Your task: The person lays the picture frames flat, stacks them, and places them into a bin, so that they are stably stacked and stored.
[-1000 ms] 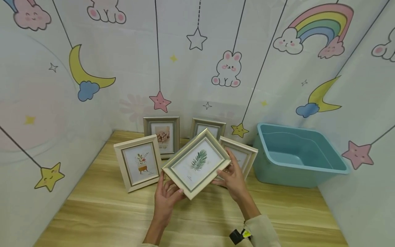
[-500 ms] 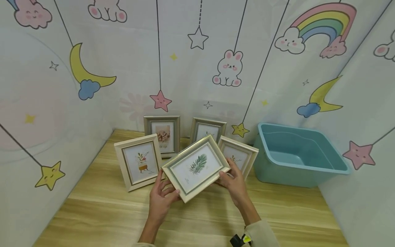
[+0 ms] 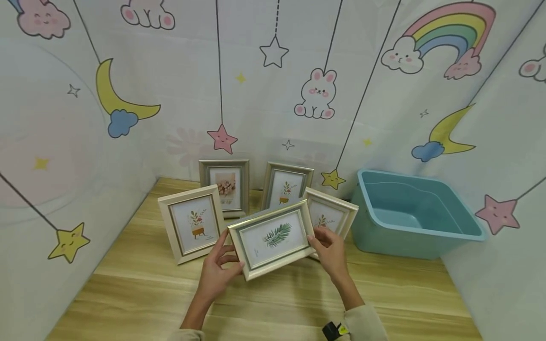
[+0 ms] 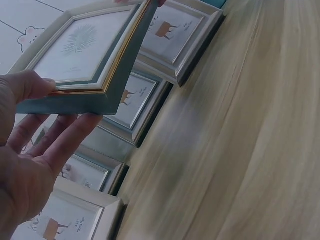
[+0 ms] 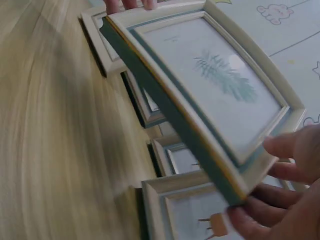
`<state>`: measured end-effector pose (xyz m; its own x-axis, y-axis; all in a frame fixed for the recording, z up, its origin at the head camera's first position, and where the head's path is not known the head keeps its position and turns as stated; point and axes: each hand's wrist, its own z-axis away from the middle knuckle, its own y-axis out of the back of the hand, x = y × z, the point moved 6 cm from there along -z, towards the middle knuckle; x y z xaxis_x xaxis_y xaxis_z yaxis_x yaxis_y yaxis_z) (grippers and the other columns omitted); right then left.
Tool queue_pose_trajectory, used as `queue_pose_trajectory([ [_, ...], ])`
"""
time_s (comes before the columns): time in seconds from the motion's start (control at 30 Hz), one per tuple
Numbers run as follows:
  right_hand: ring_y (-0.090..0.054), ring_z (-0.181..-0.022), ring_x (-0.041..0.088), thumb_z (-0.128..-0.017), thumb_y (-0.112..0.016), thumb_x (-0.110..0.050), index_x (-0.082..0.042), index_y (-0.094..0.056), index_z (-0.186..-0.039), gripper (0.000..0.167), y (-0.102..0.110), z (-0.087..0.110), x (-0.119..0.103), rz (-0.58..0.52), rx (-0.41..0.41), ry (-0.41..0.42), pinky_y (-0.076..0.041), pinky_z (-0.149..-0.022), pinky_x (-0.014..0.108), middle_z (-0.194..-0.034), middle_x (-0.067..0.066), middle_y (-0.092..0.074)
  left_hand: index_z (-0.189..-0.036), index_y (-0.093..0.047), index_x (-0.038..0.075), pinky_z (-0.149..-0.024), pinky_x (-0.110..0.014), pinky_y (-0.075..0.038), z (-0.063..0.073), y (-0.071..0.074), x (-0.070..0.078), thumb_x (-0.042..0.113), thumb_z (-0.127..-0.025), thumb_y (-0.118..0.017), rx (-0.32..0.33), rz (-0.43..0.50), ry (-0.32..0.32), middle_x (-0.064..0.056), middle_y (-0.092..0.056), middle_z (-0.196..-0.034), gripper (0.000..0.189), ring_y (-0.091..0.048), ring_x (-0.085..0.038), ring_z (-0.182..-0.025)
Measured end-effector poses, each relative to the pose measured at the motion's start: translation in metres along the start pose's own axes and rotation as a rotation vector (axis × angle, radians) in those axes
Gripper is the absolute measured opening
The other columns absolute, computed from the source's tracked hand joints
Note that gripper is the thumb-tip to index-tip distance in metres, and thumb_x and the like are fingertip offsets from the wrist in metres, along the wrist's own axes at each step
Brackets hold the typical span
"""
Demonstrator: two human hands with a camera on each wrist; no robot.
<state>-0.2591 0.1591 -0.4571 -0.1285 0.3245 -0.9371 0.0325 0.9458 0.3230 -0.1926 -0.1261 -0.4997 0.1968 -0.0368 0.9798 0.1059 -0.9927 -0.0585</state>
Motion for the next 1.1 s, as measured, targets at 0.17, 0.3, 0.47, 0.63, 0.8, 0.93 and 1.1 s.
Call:
queue_pose_trajectory([
  [0.17, -0.056, -0.128, 0.043, -0.098, -0.064, -0.030, -0.013, -0.026, -0.159, 0.074, -0.001, -0.002, -0.004, 0.063, -0.209, -0.058, -0.054, -0.098, 0.052, -0.137, 0.030, -0.057, -0.155, -0.034, 0.007, -0.065, -0.023, -0.060, -0.003, 0.000, 0.008, -0.014, -0.077, -0.073, -0.020, -0.154, -0.055, -0.028, -0.063, -0.117, 0.089, -0.070, -0.009, -0.087],
  [0.3, -0.034, -0.143, 0.049, -0.104, -0.050, -0.040, -0.020, -0.010, -0.162, 0.073, -0.002, -0.004, -0.006, 0.001, -0.337, -0.160, -0.047, -0.100, 0.066, -0.159, 0.029, -0.028, -0.154, -0.038, 0.007, -0.066, -0.023, -0.060, -0.003, 0.001, 0.014, -0.014, -0.077, -0.075, -0.027, -0.234, -0.111, -0.026, -0.066, -0.115, 0.088, -0.072, -0.024, -0.088],
  [0.47, -0.018, -0.147, 0.053, -0.106, -0.043, -0.041, -0.012, -0.005, -0.162, 0.074, -0.001, -0.005, -0.004, -0.063, -0.415, -0.252, -0.044, -0.100, 0.069, -0.167, 0.023, -0.001, -0.151, -0.041, 0.004, -0.064, -0.023, -0.060, -0.002, -0.001, 0.021, -0.018, -0.074, -0.074, -0.055, -0.267, -0.197, -0.024, -0.067, -0.110, 0.087, -0.072, -0.029, -0.085],
  [0.63, -0.037, -0.139, 0.053, -0.106, -0.046, -0.040, -0.007, -0.029, -0.155, 0.062, -0.002, -0.006, 0.001, -0.133, -0.455, -0.265, -0.053, -0.093, 0.062, -0.158, 0.028, -0.027, -0.150, -0.043, 0.004, -0.063, -0.023, -0.060, 0.000, -0.003, 0.024, -0.021, -0.072, -0.072, -0.085, -0.298, -0.276, -0.024, -0.068, -0.107, 0.087, -0.072, -0.030, -0.083],
  [0.8, -0.046, -0.132, 0.053, -0.105, -0.049, -0.034, 0.000, -0.049, -0.130, 0.043, 0.000, -0.007, 0.009, -0.203, -0.459, -0.286, -0.057, -0.089, 0.058, -0.152, 0.029, -0.033, -0.150, -0.042, 0.004, -0.064, -0.025, -0.061, 0.001, -0.005, 0.027, -0.023, -0.072, -0.071, -0.123, -0.308, -0.318, -0.025, -0.068, -0.106, 0.088, -0.072, -0.033, -0.083],
  [0.93, -0.041, -0.135, 0.056, -0.105, -0.050, -0.034, -0.004, -0.054, -0.110, 0.030, 0.000, -0.006, 0.012, -0.239, -0.451, -0.302, -0.057, -0.089, 0.057, -0.152, 0.029, -0.033, -0.150, -0.043, 0.004, -0.064, -0.023, -0.061, 0.000, -0.005, 0.028, -0.022, -0.072, -0.071, -0.128, -0.328, -0.339, -0.025, -0.068, -0.106, 0.087, -0.071, -0.033, -0.084],
  [1.1, -0.052, -0.127, 0.051, -0.104, -0.050, -0.036, -0.005, -0.055, -0.116, 0.033, 0.002, -0.003, 0.012, -0.242, -0.447, -0.291, -0.057, -0.088, 0.056, -0.137, 0.027, -0.049, -0.151, -0.042, 0.005, -0.066, -0.023, -0.061, 0.001, -0.006, 0.029, -0.022, -0.073, -0.072, -0.132, -0.354, -0.343, -0.028, -0.067, -0.111, 0.088, -0.071, -0.038, -0.089],
])
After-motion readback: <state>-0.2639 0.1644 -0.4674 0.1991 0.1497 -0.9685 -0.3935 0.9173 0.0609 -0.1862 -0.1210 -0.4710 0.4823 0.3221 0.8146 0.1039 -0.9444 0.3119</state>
